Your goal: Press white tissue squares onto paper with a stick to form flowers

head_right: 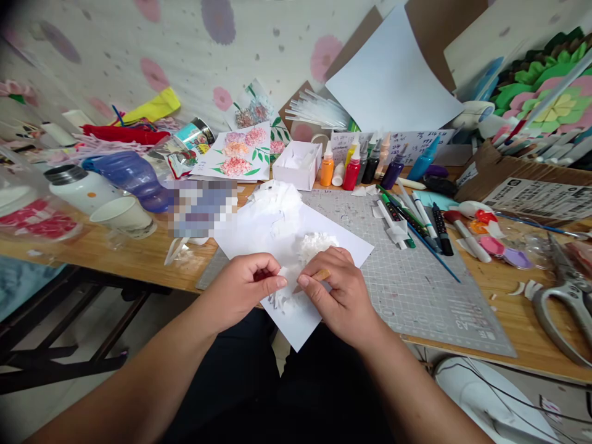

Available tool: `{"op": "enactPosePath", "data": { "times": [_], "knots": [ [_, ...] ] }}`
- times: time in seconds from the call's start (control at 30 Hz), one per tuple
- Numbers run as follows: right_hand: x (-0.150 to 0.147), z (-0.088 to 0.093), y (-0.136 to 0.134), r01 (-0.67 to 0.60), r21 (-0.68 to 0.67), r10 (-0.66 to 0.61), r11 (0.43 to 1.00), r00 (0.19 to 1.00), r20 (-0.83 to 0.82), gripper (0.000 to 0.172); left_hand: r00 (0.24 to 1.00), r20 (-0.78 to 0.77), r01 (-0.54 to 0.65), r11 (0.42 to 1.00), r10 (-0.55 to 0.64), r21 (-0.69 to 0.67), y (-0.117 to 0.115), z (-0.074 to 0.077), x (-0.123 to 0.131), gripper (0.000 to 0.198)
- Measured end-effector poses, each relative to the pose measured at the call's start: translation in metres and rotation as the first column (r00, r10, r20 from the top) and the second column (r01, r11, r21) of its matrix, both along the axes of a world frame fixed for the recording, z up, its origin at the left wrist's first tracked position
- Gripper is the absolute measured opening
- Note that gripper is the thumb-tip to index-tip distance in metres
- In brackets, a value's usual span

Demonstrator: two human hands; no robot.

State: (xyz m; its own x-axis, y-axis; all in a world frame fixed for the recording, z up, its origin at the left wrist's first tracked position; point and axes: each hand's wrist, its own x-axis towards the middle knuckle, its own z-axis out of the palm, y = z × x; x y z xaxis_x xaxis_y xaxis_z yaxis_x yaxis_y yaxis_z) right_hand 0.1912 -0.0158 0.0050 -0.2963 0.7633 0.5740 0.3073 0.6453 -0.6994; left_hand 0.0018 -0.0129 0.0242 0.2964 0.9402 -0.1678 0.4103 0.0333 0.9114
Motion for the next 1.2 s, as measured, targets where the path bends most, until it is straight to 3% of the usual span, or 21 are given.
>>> {"op": "enactPosePath", "data": {
  "times": [0.13,0.3,0.5,0.7,1.0,1.2],
  "knots": [
    [0.002,-0.001,-0.003,0.031,0.023,-0.031,0.999,0.999,-0.013,0.023,0.986,-0.166,0.008,0.997,0.005,0.075,0.003,-0.009,0.001,0.019],
    [0.004,-0.006,-0.008,0.202,0.074,-0.183,0.977,0.962,-0.203,0.018,0.974,-0.226,0.063,0.989,-0.032,0.131,0.005,-0.014,0.002,0.016],
    [-0.001,0.002,-0.007,0.123,0.135,-0.131,0.983,0.990,0.056,0.016,0.973,-0.228,0.074,0.989,-0.044,0.127,0.006,-0.012,0.002,0.014],
    [-0.004,0.002,-0.004,0.101,0.176,-0.130,0.979,0.978,0.163,0.017,0.976,-0.209,0.101,0.983,-0.067,0.152,0.005,-0.010,-0.001,0.013],
    [-0.005,-0.001,-0.006,0.100,0.213,-0.156,0.972,0.951,0.266,0.018,0.977,-0.197,0.133,0.952,-0.079,0.276,-0.003,-0.014,-0.012,0.012],
    [-0.003,0.001,-0.004,0.084,0.116,-0.104,0.990,0.979,0.177,0.021,0.965,-0.237,0.198,0.896,-0.108,0.397,-0.009,-0.019,-0.018,0.014]
  ]
}}
